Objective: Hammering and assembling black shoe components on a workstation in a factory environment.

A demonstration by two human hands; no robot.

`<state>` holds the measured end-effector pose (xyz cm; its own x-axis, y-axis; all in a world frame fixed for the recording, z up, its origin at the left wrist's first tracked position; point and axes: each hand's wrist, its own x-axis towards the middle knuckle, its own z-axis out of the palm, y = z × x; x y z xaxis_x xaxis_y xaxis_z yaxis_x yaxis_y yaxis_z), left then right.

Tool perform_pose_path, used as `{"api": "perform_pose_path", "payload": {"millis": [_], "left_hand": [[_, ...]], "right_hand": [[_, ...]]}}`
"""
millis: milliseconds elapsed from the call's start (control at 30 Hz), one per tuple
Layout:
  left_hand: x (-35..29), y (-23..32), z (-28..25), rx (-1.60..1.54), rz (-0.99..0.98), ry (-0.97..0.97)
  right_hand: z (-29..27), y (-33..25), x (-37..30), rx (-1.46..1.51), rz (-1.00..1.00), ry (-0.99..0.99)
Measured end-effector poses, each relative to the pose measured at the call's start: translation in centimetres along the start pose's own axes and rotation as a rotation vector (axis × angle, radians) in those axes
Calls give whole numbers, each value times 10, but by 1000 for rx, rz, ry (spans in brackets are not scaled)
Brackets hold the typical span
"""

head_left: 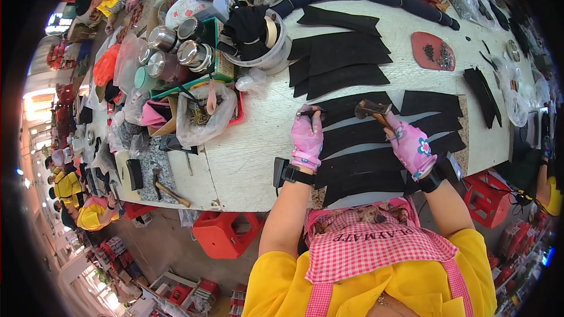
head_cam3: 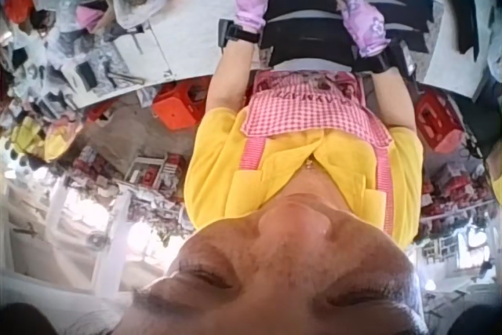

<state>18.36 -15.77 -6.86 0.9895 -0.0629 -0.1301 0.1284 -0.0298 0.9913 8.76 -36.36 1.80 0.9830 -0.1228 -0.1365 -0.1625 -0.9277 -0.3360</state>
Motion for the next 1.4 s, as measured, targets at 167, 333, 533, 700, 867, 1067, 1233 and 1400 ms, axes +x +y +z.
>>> {"api": "perform_pose_path", "payload": {"millis": [167, 333, 533, 700, 867, 1067, 1233, 1400], "left_hand": [[0, 2, 1, 76, 22, -27], [4, 3, 7, 549, 229, -147], [6, -2, 6, 417, 192, -183], [0, 23, 11, 826, 369, -257], [3, 27, 2, 799, 367, -264], [4, 5, 1, 636, 319, -125], [16, -4, 1, 619, 245, -28], [12, -7, 5, 216, 30, 36]], "right_hand": [[-1, 3, 0, 1, -16, -17], [-45, -18, 11, -69, -95, -94], [-83, -52, 15, 195, -493, 160], [-45, -26, 36, 213, -178, 49], [-41, -12, 22, 366, -78, 43], [-23, -11, 6, 266, -42, 31], [7, -2, -2, 147, -29, -6], [7, 0, 2, 51, -6, 19]]}}
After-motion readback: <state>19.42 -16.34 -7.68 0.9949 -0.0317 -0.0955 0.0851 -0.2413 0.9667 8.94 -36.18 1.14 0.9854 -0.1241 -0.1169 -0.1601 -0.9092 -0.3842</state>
